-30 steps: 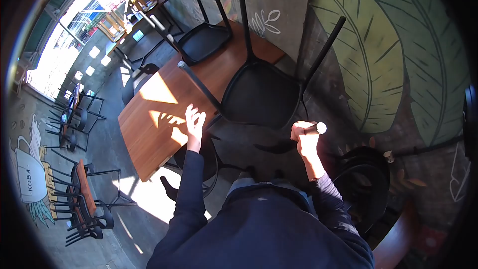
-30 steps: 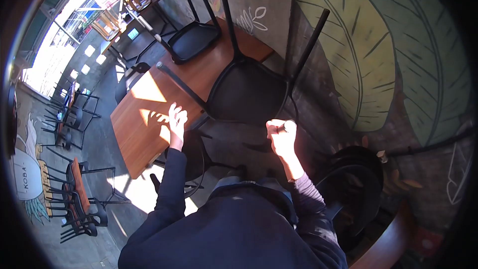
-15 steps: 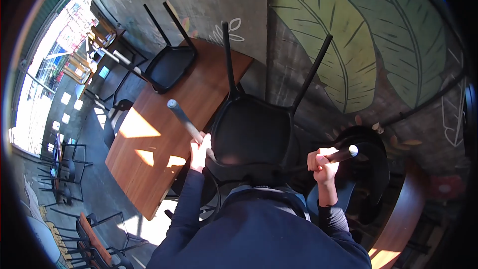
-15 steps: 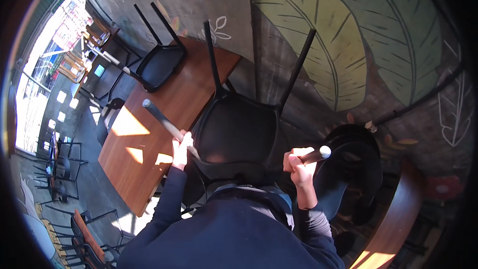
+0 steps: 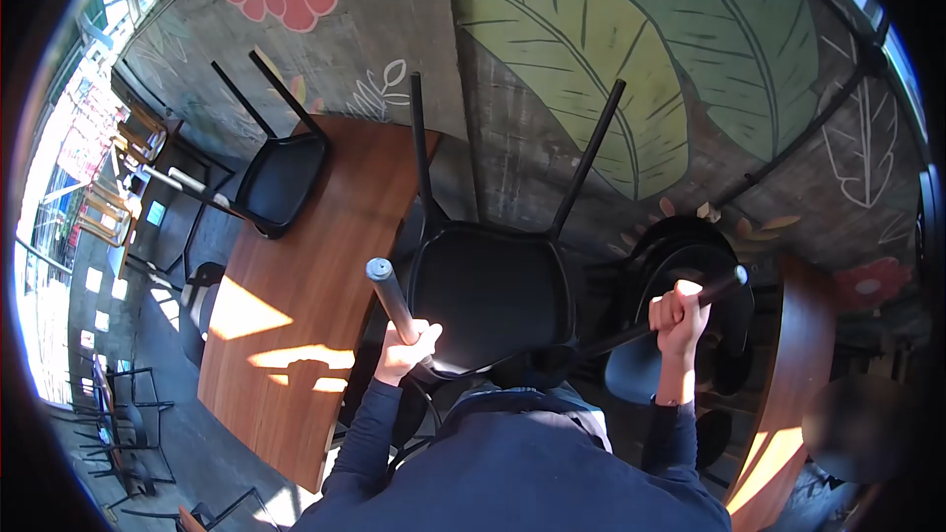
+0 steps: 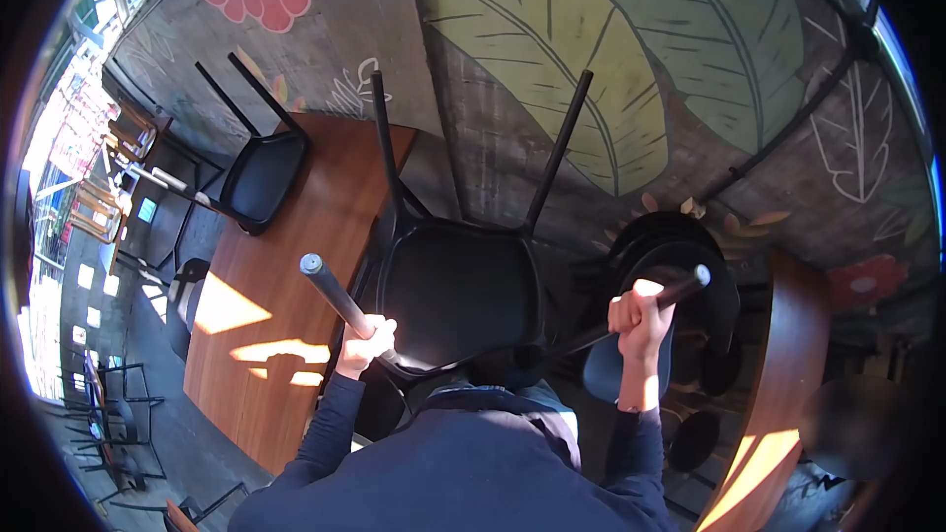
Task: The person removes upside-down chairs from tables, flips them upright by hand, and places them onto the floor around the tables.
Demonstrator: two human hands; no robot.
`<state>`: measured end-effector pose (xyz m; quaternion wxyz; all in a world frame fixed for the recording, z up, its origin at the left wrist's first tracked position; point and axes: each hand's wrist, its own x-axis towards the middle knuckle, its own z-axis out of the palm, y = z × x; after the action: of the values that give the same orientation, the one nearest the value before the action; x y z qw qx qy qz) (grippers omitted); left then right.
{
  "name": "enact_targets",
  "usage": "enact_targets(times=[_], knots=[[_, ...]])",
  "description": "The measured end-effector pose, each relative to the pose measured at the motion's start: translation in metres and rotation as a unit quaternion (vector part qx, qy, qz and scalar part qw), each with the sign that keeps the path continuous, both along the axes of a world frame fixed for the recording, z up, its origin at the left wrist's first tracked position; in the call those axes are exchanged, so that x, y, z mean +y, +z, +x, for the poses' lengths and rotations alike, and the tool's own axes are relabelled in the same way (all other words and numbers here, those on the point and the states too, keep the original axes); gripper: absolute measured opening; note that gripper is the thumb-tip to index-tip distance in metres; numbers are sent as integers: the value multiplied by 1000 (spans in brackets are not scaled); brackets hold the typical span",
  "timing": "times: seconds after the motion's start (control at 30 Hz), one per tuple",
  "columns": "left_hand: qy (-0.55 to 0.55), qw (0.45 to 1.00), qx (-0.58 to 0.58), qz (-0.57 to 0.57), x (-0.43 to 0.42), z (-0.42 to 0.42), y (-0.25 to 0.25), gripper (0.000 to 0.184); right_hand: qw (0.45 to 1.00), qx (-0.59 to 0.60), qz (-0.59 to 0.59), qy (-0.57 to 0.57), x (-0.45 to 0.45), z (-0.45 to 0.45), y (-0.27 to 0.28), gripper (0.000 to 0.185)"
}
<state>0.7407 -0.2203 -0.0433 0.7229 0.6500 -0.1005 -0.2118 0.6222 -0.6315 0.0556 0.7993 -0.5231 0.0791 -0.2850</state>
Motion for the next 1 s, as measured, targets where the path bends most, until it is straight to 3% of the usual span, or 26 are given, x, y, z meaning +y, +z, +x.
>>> enact_targets(times=[0.17, 0.23, 0.3, 0.4, 0.43, 0.5, 0.6, 0.67, 0.77, 0.87, 1.0], knots=[[-77, 975, 46, -204, -25, -12, 39, 30, 999, -7, -29, -38, -29, 6, 37, 33], [-55, 996, 0, -75, -34, -27, 56, 25, 998, -38, -40, -29, -46, 3, 40, 30], [-77, 995, -50, -40, -39, -42, 53, 20, 995, -94, -2, 23, -72, -13, 29, 41], [-57, 998, -24, -27, -46, -63, 61, 26, 980, -70, 89, -162, -48, -22, 26, 59], [-56, 997, -26, -40, -49, -63, 62, 24, 993, -61, 66, -81, -66, -37, -9, 67], [-56, 996, -29, -59, -49, -62, 63, 20, 970, 91, 145, -173, -53, -44, -67, 57], [-75, 996, -39, -32, -59, -65, 74, 20, 930, 306, 200, -48, -24, -80, -197, 36], [-79, 996, -35, -28, -67, -67, 78, 20, 886, 434, 137, 89, 2, -104, -260, 31], [-62, 995, -63, -49, -73, -65, 75, 20, 786, 582, -44, 205, 28, -131, -347, 46], [-55, 998, -17, -18, -79, -47, 93, 21, 681, 562, -342, 322, 29, -156, -420, 52], [-91, 991, -21, -99, -75, -25, 93, 18, 734, 528, -363, 226, 41, -147, -434, 68]])
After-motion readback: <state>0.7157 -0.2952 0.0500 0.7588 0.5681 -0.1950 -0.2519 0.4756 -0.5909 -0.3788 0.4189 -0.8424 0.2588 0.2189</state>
